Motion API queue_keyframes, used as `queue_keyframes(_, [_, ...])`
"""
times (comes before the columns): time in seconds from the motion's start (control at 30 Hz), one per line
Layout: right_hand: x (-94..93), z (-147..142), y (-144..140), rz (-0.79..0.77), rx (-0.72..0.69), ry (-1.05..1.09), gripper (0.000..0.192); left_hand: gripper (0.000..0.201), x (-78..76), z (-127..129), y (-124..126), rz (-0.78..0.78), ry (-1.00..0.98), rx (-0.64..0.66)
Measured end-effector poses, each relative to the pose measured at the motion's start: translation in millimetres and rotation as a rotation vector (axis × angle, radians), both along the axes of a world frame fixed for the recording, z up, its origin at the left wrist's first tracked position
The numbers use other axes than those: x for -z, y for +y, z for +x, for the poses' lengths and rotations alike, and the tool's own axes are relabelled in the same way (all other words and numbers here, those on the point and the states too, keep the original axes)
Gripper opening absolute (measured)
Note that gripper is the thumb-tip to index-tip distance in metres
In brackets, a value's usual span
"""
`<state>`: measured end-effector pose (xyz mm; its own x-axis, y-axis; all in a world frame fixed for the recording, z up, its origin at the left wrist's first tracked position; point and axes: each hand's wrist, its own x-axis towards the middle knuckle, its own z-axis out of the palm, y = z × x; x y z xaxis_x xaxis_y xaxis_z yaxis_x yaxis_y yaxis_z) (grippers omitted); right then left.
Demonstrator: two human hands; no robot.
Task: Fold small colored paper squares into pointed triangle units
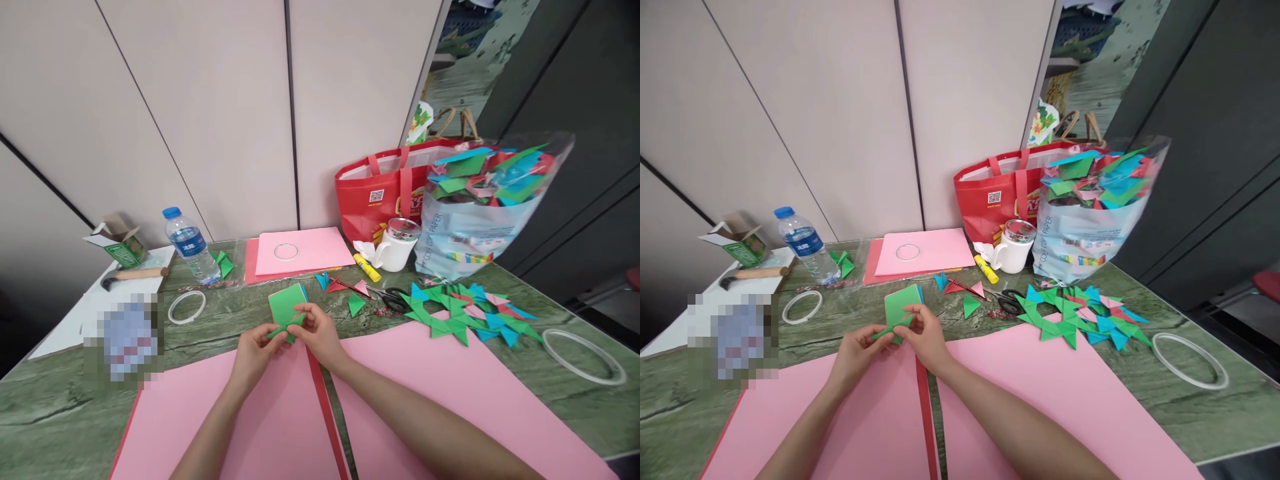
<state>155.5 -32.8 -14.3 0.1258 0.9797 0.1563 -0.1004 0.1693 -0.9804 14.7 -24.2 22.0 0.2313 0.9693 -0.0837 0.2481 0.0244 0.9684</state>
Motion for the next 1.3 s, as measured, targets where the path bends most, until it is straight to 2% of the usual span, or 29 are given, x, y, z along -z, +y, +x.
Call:
queue_keyframes(0.2, [1.8,3.6,4.7,-0.066,-0.062,0.015,0.023,0.023,0.0,-2.2,-0.9,-0.192,-0.126,0.056])
queue_keyframes(0.37, [-1.5,1.3,3.9,-0.026,-0.008,0.017,0.019,0.024,-0.8,0.4,-3.7,-0.244,-0.197,0.025])
queue_keyframes(0.57, [-3.8,3.3,1.3,0.007,-0.094,-0.098,0.020,0.024,-2.8,1.0,-5.4,-0.328,-0.171,0.153])
queue_keyframes(0.67, [-6.1,3.0,-0.1,0.027,-0.102,-0.124,0.022,0.025,-3.8,0.6,-6.0,-0.340,-0.182,0.161])
queue_keyframes(0.87, [-8.6,2.6,-0.3,0.019,-0.010,-0.134,0.023,0.022,-3.7,3.9,-9.4,-0.316,-0.206,0.219])
queue_keyframes(0.93, [-7.6,2.5,-0.1,0.006,0.008,-0.110,0.018,0.019,-2.5,4.6,-9.2,-0.250,-0.192,0.183])
queue_keyframes(1.03, [-6.2,0.5,-0.8,0.022,0.013,-0.025,0.020,0.017,-0.2,3.5,-7.0,-0.173,-0.195,0.063])
queue_keyframes(1.17, [-5.6,-3.5,-3.2,0.089,-0.051,-0.070,0.008,0.020,2.1,1.3,-3.9,-0.169,-0.235,-0.055])
queue_keyframes(1.3, [-4.2,-4.1,-4.2,0.104,-0.055,-0.122,0.014,0.022,3.3,1.4,-2.7,-0.185,-0.253,-0.094])
